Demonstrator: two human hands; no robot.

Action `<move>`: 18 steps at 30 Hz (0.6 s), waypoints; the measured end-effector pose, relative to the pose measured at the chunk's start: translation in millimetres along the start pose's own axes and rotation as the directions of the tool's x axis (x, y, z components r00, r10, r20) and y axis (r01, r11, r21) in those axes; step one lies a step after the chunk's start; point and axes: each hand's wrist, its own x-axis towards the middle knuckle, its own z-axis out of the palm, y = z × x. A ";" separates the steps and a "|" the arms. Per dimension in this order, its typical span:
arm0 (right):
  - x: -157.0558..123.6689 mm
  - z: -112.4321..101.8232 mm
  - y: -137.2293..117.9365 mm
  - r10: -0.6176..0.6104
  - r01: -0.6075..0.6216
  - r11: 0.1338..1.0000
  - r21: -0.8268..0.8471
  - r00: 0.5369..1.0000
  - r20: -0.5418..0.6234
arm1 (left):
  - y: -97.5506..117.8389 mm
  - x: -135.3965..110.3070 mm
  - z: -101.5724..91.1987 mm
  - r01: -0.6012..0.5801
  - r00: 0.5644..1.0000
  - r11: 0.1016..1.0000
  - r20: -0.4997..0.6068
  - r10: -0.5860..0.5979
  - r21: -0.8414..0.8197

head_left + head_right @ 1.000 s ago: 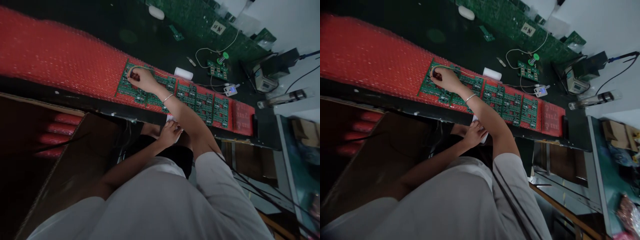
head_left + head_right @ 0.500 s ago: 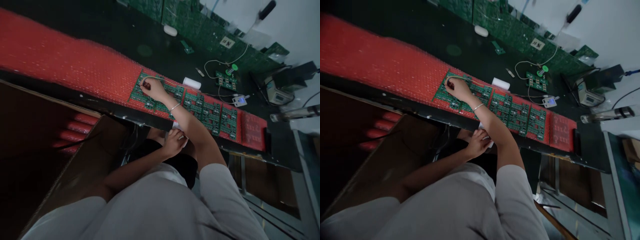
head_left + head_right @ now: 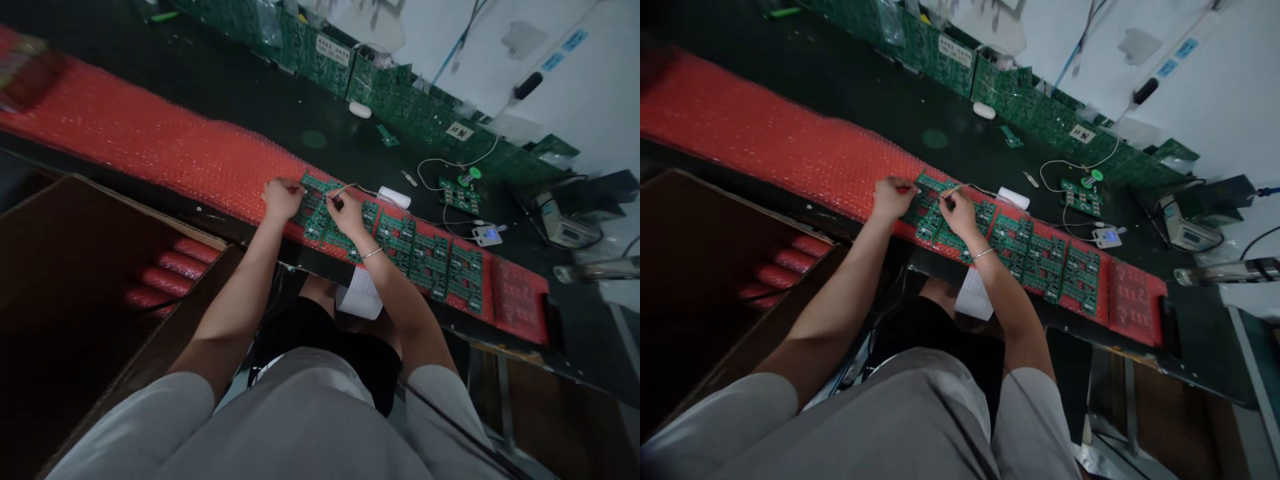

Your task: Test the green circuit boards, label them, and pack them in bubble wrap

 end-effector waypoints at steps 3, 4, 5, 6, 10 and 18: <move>-1.3 3.6 2.6 -0.004 0.003 1.000 -0.007 1.000 -0.015 | 2.0 -4.1 15.1 0.064 0.997 0.995 -0.051 -0.060 0.077; -1.3 4.1 2.7 -0.004 0.003 1.000 -0.011 1.000 -0.017 | 2.0 -5.6 18.1 0.067 0.996 0.993 -0.070 -0.060 0.095; -1.1 4.3 2.6 -0.002 0.002 1.000 -0.013 1.000 -0.017 | 1.5 -6.6 20.5 0.063 0.994 0.992 -0.092 -0.053 0.107; -0.9 4.3 2.3 0.000 0.000 1.000 -0.012 1.000 -0.016 | 0.6 -7.0 22.6 0.056 0.992 0.992 -0.119 -0.042 0.114; -0.9 3.1 0.0 0.012 -0.012 1.000 0.010 1.000 -0.016 | -2.9 -4.9 28.9 0.038 0.979 0.992 -0.205 -0.013 0.119; -0.8 2.6 -0.6 0.018 -0.018 1.000 0.006 1.000 -0.025 | 19.9 0.3 6.4 0.065 0.997 0.963 0.015 -0.072 0.262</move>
